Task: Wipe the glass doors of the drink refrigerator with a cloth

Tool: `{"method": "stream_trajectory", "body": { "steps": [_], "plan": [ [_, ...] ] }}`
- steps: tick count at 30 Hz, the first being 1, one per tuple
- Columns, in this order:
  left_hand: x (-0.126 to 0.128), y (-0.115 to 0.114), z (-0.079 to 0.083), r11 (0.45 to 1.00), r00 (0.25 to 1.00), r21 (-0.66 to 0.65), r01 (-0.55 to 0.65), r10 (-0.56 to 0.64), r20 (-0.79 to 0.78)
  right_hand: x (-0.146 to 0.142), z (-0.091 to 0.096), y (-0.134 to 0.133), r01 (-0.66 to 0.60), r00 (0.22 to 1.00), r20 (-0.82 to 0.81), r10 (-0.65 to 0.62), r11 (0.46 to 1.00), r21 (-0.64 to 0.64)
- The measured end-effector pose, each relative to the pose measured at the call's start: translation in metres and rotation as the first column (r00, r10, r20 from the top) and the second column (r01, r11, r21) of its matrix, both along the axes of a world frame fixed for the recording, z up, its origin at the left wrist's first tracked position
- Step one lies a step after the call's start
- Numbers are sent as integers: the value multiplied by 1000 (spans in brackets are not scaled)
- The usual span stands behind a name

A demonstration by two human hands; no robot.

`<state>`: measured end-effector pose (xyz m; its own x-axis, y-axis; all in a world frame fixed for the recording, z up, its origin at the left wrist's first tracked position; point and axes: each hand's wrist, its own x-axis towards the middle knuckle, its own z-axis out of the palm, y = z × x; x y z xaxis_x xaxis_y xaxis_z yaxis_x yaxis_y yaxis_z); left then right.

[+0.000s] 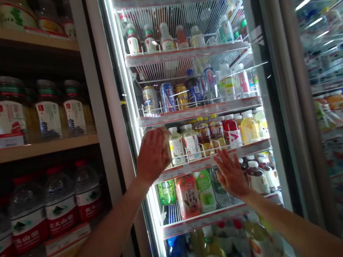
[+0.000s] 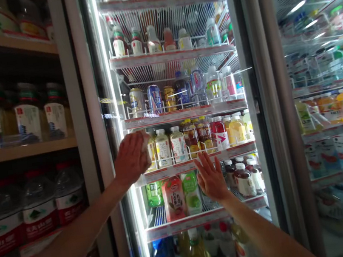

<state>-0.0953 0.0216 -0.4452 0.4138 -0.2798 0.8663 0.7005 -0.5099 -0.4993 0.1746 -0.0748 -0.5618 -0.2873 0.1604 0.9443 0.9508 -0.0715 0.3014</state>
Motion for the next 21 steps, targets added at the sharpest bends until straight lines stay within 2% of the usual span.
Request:
{"method": "stream_trajectory", "body": {
  "steps": [2, 4, 5, 8, 10, 12, 14, 15, 16, 18, 20, 21],
  "plan": [
    [7, -4, -12, 998, 980, 61, 20, -7, -200, 0, 0, 0, 3, 1000, 1, -3, 1000, -4],
    [11, -6, -16, 995, 967, 97, 12, 13, -254, -1, 1, -1, 1, 1000, 1, -1, 1000, 0],
    [11, -6, -13, 995, 979, 98, -4, 24, -204, -1, 1, -1, -2, 1000, 2, 2, 1000, 1],
    [11, -4, 1, 998, 995, 52, -38, 34, 89, -2, 2, -4, -20, 1000, -2, 20, 1000, -1],
    [14, -4, 2, 998, 990, 49, -33, 26, 139, -4, 4, -5, -41, 999, -12, 41, 999, 2],
    [19, -6, -7, 995, 999, 99, -3, 8, -51, -8, 8, -5, -74, 997, -8, 74, 997, 16],
    [25, -7, -16, 992, 966, 118, 31, 1, -258, -15, 16, -4, -125, 992, 12, 125, 992, 30],
    [28, -6, -18, 994, 959, 98, 37, -8, -284, -20, 22, -2, -159, 987, 20, 158, 987, 35],
    [32, -6, -17, 998, 969, 58, 40, -24, -245, -27, 29, -1, -197, 980, 26, 196, 979, 42],
    [39, -5, -8, 997, 997, -41, 68, -70, -33, -43, 47, 4, -287, 958, 33, 285, 956, 58],
    [45, -5, 2, 984, 983, -105, 144, -129, 131, -62, 68, 11, -370, 929, 35, 368, 928, 51],
    [45, -5, 6, 975, 975, -127, 182, -162, 155, -72, 79, 15, -397, 918, 26, 396, 917, 33]
  ]
}}
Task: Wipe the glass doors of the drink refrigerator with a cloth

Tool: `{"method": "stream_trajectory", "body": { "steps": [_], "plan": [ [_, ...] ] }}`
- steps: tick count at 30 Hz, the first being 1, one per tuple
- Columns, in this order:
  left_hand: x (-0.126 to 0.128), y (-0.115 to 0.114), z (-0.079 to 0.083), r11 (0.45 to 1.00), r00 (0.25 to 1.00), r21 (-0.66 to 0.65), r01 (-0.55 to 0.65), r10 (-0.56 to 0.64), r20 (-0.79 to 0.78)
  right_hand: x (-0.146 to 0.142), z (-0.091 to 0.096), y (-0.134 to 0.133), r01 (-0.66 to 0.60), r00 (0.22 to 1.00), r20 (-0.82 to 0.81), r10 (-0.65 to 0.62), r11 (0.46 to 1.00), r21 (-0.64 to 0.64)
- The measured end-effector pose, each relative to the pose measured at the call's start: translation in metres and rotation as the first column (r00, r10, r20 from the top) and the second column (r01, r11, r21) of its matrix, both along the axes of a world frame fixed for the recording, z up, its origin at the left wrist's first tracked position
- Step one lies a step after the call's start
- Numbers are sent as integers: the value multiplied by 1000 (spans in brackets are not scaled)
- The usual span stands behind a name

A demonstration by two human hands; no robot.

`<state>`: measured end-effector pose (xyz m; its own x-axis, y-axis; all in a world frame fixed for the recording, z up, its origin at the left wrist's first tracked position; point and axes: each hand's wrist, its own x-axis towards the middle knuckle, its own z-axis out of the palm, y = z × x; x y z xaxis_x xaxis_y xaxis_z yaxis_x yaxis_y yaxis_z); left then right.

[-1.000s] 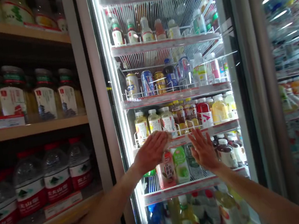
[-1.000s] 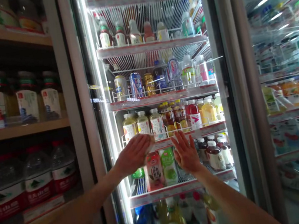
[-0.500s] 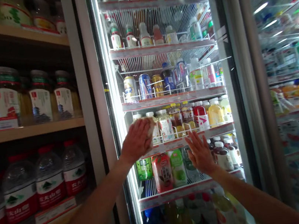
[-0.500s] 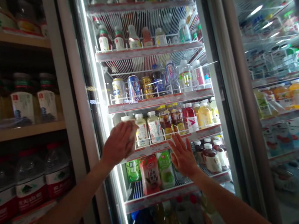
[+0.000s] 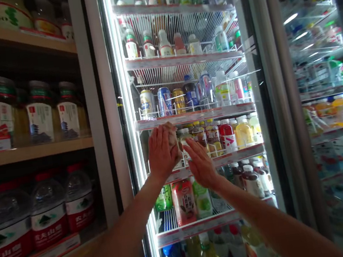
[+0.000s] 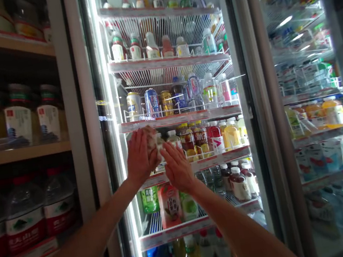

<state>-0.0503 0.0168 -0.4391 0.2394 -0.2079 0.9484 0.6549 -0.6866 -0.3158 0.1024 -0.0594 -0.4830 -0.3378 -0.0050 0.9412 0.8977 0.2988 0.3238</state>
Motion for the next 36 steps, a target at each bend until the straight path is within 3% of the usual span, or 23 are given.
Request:
{"method": "stream_trajectory", "body": {
  "steps": [2, 5, 9, 11, 14, 17, 19, 21, 25, 27, 29, 31, 33, 36],
  "plan": [
    [-8, 0, 3, 998, 998, -33, 50, -51, -40, -21, 19, 9, -4, 1000, -13, 3, 997, -74],
    [-37, 6, 3, 996, 997, -69, 48, -52, -58, -51, 40, 24, 113, 993, -15, -117, 981, -159],
    [-66, 18, 7, 994, 1000, -111, 20, -18, 15, -75, 57, 38, 256, 966, -5, -258, 961, -107],
    [-65, 19, 9, 992, 999, -123, -29, 35, 41, -62, 61, 36, 293, 956, 18, -293, 954, -63],
    [-55, 15, 7, 989, 994, -122, -82, 90, 69, 3, 57, 17, 367, 930, 30, -366, 930, -34],
    [-48, 12, 5, 987, 992, -136, -90, 102, 79, 86, 51, -6, 432, 870, -276, -409, 901, 27],
    [-46, 11, 4, 986, 991, -144, -84, 98, 90, 113, 48, -11, 455, 806, -464, -368, 886, 88],
    [-46, 10, 4, 986, 990, -144, -78, 93, 103, 105, 46, -7, 453, 814, -460, -356, 884, 116],
    [-47, 9, 5, 986, 989, -143, -89, 105, 105, 55, 41, 7, 450, 889, -119, -442, 892, 50],
    [-47, 9, 4, 987, 988, -125, -100, 113, 103, 64, 40, 2, 481, 876, -41, -481, 877, -3],
    [-46, 9, 4, 989, 987, -102, -106, 118, 110, 97, 42, -10, 523, 834, -171, -525, 850, -57],
    [-45, 9, 3, 989, 987, -100, -106, 117, 111, 131, 46, -20, 541, 740, -426, -521, 837, -84],
    [-44, 9, 3, 989, 988, -109, -99, 111, 110, 141, 50, -22, 535, 687, -548, -477, 842, -63],
    [-45, 9, 3, 989, 988, -109, -98, 110, 107, 108, 50, -12, 497, 813, -341, -471, 867, -11]
  ]
}}
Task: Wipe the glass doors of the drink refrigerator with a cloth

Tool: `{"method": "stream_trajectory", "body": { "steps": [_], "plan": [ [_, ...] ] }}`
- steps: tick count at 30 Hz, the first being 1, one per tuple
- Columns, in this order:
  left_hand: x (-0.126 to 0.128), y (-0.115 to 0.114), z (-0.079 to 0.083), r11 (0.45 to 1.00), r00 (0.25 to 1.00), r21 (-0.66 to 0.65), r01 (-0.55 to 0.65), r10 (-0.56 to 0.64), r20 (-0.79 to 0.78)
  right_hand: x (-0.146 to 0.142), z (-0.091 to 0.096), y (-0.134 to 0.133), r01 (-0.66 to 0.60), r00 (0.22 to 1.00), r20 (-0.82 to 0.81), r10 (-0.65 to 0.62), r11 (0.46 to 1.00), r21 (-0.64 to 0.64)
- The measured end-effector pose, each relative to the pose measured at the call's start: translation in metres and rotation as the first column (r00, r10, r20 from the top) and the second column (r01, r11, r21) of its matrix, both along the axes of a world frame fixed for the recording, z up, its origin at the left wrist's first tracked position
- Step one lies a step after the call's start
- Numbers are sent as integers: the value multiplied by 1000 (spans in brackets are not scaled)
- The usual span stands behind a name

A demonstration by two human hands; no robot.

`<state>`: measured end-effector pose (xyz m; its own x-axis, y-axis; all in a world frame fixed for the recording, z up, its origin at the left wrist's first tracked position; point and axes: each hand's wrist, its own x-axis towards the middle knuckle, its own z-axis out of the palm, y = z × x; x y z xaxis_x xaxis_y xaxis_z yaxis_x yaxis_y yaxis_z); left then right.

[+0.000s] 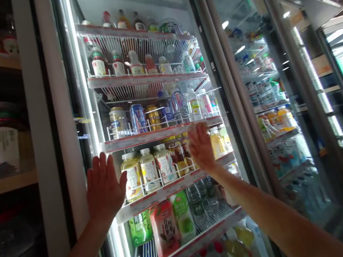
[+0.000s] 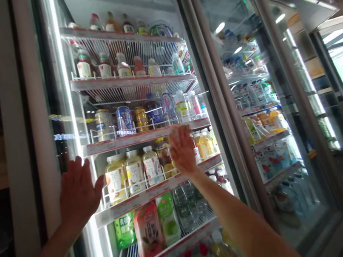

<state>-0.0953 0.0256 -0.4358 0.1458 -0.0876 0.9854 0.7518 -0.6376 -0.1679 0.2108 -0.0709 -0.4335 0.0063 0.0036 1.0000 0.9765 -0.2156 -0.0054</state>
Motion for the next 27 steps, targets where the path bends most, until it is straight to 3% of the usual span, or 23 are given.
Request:
{"method": "stream_trajectory", "body": {
  "steps": [2, 4, 8, 11, 15, 17, 20, 23, 25, 27],
  "plan": [
    [-1, -1, 0, 1000, 1000, 5, -9, 9, -1, -21, -4, 5, -26, 984, 175, 39, 997, -78],
    [-1, -1, 0, 1000, 1000, 6, -14, 14, -3, -16, -6, 2, -34, 975, 215, 54, 995, -96],
    [0, -2, 0, 1000, 1000, 5, -10, 10, -6, 41, 3, -14, -16, 998, -58, 22, 994, 111],
    [1, -3, 0, 1000, 1000, -4, -9, 9, -2, 41, 10, -11, -5, 992, -123, 30, 981, 194],
    [0, -4, 1, 1000, 1000, -12, -4, 4, -2, -15, -1, 3, -10, 972, 232, 27, 997, -74],
    [-1, -5, 1, 1000, 1000, -9, -8, 8, -8, -16, -7, 3, 18, 942, 334, 30, 990, -140],
    [0, -6, 1, 1000, 1000, -4, -25, 25, -8, 26, -1, -7, 47, 990, 134, -48, 999, 10],
    [1, -6, 1, 999, 999, 5, -35, 35, -5, 60, 24, -7, 117, 984, -156, -86, 973, 201],
    [1, -5, 1, 999, 999, 9, -38, 38, -7, 49, 40, 0, 134, 979, -184, -92, 964, 229],
    [0, -3, 2, 999, 999, 9, -39, 39, -11, 22, 48, 8, 109, 994, -27, -106, 983, 148]
  ]
}}
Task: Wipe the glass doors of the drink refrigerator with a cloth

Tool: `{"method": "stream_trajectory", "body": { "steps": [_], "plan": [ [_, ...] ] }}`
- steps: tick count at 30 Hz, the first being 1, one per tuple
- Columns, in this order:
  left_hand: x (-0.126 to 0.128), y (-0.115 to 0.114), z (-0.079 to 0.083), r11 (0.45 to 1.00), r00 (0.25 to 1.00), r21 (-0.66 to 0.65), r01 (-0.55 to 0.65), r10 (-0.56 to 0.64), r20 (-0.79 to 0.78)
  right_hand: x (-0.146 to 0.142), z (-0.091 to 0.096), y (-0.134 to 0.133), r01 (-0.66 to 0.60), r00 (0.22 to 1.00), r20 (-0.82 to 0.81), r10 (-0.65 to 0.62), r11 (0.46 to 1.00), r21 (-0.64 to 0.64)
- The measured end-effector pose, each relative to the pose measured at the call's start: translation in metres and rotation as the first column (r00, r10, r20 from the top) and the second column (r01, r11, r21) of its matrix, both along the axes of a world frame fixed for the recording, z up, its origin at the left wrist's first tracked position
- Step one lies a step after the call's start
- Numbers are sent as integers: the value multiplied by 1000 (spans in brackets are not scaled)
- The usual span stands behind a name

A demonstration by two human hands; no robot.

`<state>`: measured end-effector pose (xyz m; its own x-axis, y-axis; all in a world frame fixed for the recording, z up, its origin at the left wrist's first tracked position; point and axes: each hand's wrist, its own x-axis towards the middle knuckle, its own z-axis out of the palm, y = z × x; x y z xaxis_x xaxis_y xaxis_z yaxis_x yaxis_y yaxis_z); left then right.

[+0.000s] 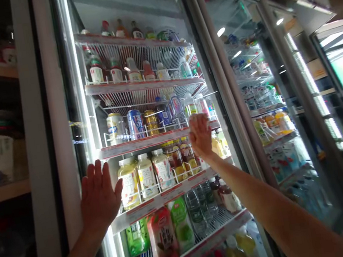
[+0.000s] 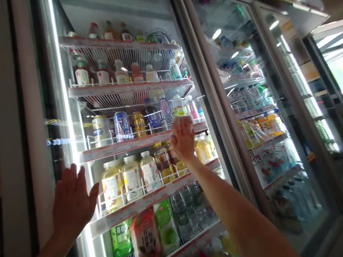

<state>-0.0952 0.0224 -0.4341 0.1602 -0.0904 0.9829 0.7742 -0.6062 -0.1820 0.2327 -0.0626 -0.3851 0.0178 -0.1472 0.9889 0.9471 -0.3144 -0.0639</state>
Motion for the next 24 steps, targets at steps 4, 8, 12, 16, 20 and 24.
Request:
{"method": "stream_trajectory", "body": {
  "steps": [4, 8, 12, 16, 20, 24],
  "plan": [
    [-2, 2, 1, 1000, 1000, 11, 16, -16, 4, -16, 1, -6, -7, 973, 222, 57, 976, -219],
    [-1, 1, -2, 999, 1000, 44, 19, -19, 1, 42, 12, -35, -65, 963, -265, 46, 996, -65],
    [1, -2, 5, 998, 1000, 54, -12, 11, 20, 38, 30, -35, -67, 940, -338, 47, 997, -48],
    [-1, -3, 32, 1000, 998, 9, -18, 17, 55, -13, 30, -18, -82, 990, 84, 113, 949, -305],
    [-1, 0, 50, 999, 999, -32, -9, 10, 50, 7, 37, -34, -115, 993, -64, 102, 960, -255],
    [4, 5, 48, 1000, 998, -28, -3, 4, 62, 34, 61, -46, -121, 928, -362, 92, 991, -59]
  ]
}}
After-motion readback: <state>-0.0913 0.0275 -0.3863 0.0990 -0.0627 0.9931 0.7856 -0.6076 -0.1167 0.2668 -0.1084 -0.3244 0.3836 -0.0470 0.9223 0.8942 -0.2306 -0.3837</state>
